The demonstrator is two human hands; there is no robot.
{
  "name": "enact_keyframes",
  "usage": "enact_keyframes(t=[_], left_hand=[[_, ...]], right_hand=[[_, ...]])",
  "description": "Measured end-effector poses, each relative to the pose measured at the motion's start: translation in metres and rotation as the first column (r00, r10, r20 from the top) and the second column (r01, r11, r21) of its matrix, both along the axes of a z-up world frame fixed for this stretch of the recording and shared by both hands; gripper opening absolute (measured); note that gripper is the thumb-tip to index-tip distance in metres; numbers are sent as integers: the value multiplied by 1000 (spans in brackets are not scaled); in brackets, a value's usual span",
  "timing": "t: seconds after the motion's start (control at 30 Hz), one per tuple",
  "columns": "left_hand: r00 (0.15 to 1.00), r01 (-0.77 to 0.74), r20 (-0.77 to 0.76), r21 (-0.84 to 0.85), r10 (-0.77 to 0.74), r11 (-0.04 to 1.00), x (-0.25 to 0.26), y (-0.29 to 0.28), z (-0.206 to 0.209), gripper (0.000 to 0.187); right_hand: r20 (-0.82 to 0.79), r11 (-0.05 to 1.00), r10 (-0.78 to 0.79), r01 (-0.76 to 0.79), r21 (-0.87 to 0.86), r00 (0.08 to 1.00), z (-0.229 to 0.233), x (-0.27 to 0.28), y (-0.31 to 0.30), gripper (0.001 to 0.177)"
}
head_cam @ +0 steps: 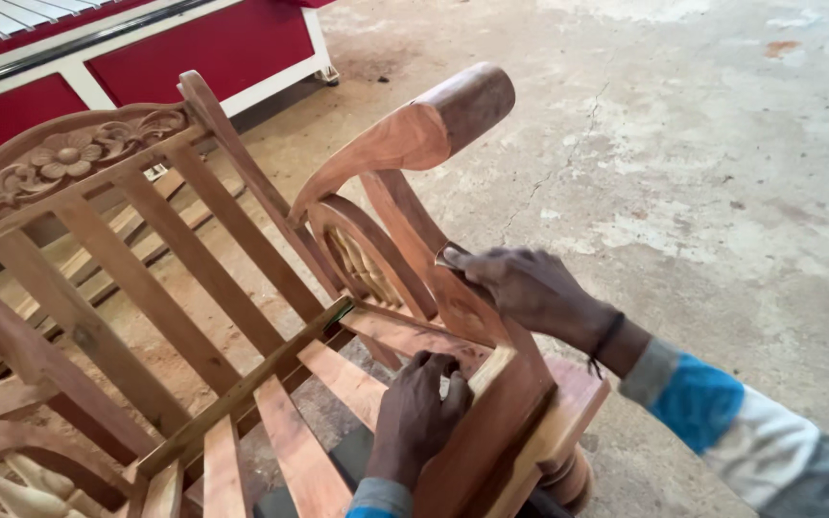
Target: The person uses a piece of sandpaper and a sanding block to smooth the wood surfaces of an armchair, including the curved armrests and decorative side elements.
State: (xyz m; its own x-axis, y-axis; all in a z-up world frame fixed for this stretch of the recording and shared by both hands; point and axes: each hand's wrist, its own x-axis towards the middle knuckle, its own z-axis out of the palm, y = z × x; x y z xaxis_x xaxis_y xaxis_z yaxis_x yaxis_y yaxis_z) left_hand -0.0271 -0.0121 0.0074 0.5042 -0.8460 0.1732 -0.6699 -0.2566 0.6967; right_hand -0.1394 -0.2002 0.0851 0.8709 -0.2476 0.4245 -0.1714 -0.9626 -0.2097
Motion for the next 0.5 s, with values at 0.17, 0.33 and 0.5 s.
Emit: enact_keyframes(t=[0.17, 0.33, 0.5], left_hand=[[998, 51, 36, -8, -51, 999, 8, -2, 2, 29], [999, 39, 21, -49, -38, 998, 3, -3, -3, 29], [1000, -9, -6, -9, 9, 1000, 0, -1, -1, 31]], right_hand=[[-420, 974, -212, 226, -18, 882, 8, -27, 18, 58], [-86, 985, -76, 61, -161, 993, -4, -5, -1, 46], [-355, 978, -152, 88, -188, 922, -9, -28, -4, 50]])
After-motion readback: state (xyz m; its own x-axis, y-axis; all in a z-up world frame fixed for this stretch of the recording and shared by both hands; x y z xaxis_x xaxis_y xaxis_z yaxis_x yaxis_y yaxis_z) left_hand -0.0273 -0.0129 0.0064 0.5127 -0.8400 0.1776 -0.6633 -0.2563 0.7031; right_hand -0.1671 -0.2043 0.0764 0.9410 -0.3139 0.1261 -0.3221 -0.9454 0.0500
